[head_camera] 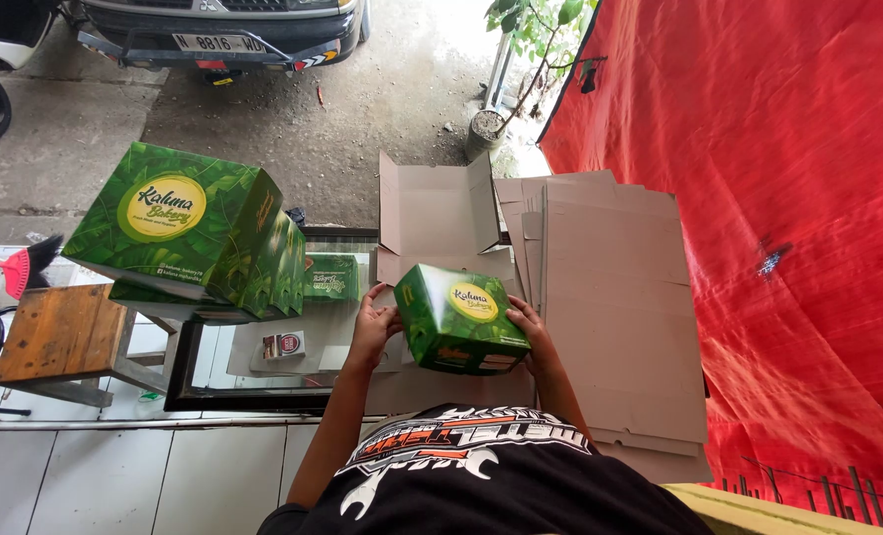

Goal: The person assembles flat cardboard boxes into finished containers. They fold the side flaps, tuck the tabs, and then place a green Kaluna Bakery box inside. The process is repeated for multiple boxes.

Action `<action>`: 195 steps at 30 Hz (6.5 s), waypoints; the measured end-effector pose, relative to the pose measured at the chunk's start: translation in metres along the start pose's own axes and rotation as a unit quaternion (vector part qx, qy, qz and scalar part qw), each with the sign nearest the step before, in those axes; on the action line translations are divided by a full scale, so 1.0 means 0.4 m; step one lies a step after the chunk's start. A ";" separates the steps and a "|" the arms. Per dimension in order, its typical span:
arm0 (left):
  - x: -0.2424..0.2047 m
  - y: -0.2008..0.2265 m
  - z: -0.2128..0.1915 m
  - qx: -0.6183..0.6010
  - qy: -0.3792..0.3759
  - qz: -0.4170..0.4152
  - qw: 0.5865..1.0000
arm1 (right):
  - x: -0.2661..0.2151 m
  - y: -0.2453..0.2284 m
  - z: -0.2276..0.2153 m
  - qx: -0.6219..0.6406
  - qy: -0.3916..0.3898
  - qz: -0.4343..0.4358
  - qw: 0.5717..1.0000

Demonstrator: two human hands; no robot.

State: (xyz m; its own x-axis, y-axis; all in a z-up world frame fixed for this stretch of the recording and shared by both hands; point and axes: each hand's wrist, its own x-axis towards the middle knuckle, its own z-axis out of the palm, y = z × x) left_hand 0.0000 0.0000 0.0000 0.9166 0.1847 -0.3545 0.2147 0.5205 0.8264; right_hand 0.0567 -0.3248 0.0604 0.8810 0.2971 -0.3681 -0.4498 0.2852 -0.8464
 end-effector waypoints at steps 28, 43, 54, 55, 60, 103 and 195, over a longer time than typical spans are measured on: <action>-0.085 -0.048 0.122 0.477 0.096 0.082 0.870 | 0.083 0.156 0.055 -0.240 0.098 -0.122 0.958; -0.171 0.022 0.167 0.450 0.147 0.153 0.868 | 0.077 0.163 0.095 -0.249 0.147 -0.131 0.948; -0.175 0.038 0.177 0.484 0.158 0.042 0.860 | 0.092 0.165 0.075 -0.222 0.135 -0.115 0.959; -0.185 0.054 0.179 0.482 0.162 0.043 0.860 | 0.095 0.168 0.064 -0.224 0.131 -0.116 0.959; -0.282 0.168 0.209 0.487 0.038 -0.001 0.873 | 0.102 0.174 0.000 -0.060 0.088 -0.100 0.989; -0.207 0.811 -0.393 0.206 0.282 0.445 0.824 | 0.373 -0.213 1.009 -0.322 -0.227 -0.181 0.901; 0.002 -0.030 -0.139 0.096 -0.013 0.138 0.986 | -0.022 -0.063 0.039 -0.063 0.152 -0.008 0.986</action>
State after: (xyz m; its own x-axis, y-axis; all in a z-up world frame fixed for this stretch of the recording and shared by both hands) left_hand -0.0207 0.0404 -0.0347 0.9567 0.2749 -0.0956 0.0139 0.2851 0.9584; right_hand 0.0579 -0.3202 0.0909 0.8994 0.0011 -0.4370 -0.4311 0.1669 -0.8868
